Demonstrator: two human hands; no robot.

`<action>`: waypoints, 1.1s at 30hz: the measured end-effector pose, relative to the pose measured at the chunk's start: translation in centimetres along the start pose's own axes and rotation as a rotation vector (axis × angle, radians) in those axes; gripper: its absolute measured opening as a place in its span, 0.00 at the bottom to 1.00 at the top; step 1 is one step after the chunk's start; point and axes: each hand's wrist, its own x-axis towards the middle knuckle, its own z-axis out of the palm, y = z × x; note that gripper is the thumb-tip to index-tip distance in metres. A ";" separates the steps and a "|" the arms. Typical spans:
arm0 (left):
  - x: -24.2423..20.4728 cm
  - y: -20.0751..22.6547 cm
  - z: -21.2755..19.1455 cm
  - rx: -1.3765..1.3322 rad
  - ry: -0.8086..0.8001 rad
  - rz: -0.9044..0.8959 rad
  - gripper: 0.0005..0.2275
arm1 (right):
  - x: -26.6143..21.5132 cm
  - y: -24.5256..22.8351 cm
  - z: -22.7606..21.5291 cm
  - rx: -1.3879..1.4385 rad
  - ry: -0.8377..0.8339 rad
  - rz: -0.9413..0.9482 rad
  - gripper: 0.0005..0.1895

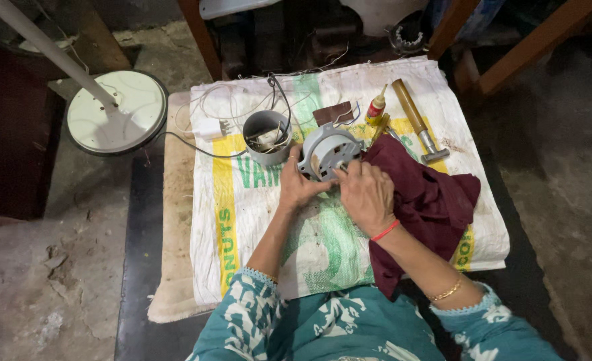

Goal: The person disassembles a small electric motor, removes the rotor, and uses a hammer to tap the stator. They then reassemble the motor by inserting the rotor back into the stator and securing the housing.

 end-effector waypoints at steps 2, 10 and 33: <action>0.0 0.0 0.1 0.049 0.005 -0.005 0.45 | 0.5 0.1 -0.3 -0.007 -0.013 -0.090 0.12; -0.2 -0.5 0.1 0.062 -0.005 -0.065 0.44 | 0.8 1.1 0.7 -0.042 -0.032 -0.236 0.12; 0.1 0.6 -0.2 -0.003 -0.029 -0.066 0.47 | 3.4 8.3 10.1 1.166 0.133 0.553 0.32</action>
